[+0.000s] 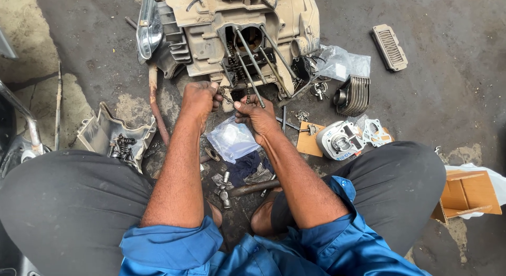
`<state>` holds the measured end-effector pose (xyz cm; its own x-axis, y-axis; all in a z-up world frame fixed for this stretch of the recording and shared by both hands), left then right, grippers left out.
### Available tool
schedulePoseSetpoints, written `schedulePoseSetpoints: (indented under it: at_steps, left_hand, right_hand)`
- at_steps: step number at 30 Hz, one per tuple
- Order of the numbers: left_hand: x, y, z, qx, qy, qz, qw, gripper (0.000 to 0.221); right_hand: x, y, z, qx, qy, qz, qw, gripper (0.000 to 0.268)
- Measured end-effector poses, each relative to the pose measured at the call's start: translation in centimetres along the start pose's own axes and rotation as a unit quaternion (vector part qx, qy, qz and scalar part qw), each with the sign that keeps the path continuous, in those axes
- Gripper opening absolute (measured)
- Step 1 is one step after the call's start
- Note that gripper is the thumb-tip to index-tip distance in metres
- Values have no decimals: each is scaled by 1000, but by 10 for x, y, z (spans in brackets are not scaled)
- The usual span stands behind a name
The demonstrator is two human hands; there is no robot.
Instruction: The person sits on the ground beside a disassembled scooter engine and fits a small component into the crankcase, tapping it with a hammer and tightening fasteners with a socket, working among scattered engine parts, covers, and hardware on the floor.
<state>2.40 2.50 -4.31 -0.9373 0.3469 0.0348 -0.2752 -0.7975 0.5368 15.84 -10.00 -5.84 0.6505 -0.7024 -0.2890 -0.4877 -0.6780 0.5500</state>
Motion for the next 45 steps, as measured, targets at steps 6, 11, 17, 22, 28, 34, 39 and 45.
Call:
schedulePoseSetpoints:
  at_steps: [6, 11, 17, 22, 28, 34, 39, 45]
  left_hand:
    - [-1, 16, 18, 8, 2, 2, 1000, 15]
    - [-3, 17, 18, -27, -20, 6, 999, 11]
    - [-2, 15, 11, -34, -69, 61, 995, 13]
    - [0, 15, 10, -42, -88, 65, 993, 11]
    - [-1, 4, -5, -16, -24, 41, 999, 15]
    - [2, -2, -13, 34, 24, -17, 999, 14]
    - [5, 6, -7, 52, 58, -16, 997, 12]
    - [1, 15, 11, 36, 25, -4, 999, 12]
  right_hand:
    - [3, -3, 1, 3, -5, -9, 1000, 23]
    - [2, -3, -1, 5, 1, -11, 1000, 22]
    - [3, -2, -4, 26, 36, -4, 999, 23]
    - [2, 3, -11, 41, 82, 11, 996, 23]
    - [-1, 7, -16, 46, 103, 16, 994, 24]
    - [-1, 5, -14, 48, 112, 26, 992, 24]
    - [-2, 4, -12, 41, 114, 32, 992, 24]
    - [0, 3, -12, 35, 109, 32, 993, 24]
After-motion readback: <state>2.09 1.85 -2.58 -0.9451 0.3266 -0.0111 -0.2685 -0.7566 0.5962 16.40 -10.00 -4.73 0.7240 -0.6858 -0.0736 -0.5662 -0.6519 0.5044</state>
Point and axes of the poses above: each hand's wrist, its own y-axis away from the middle knuckle, its own x-axis out of the back of the hand, z = x × y, the point moved 4 cm from there along -y, towards the middle knuckle, and after that the axes turned 6 degrees about z, right-handed, at the moved point
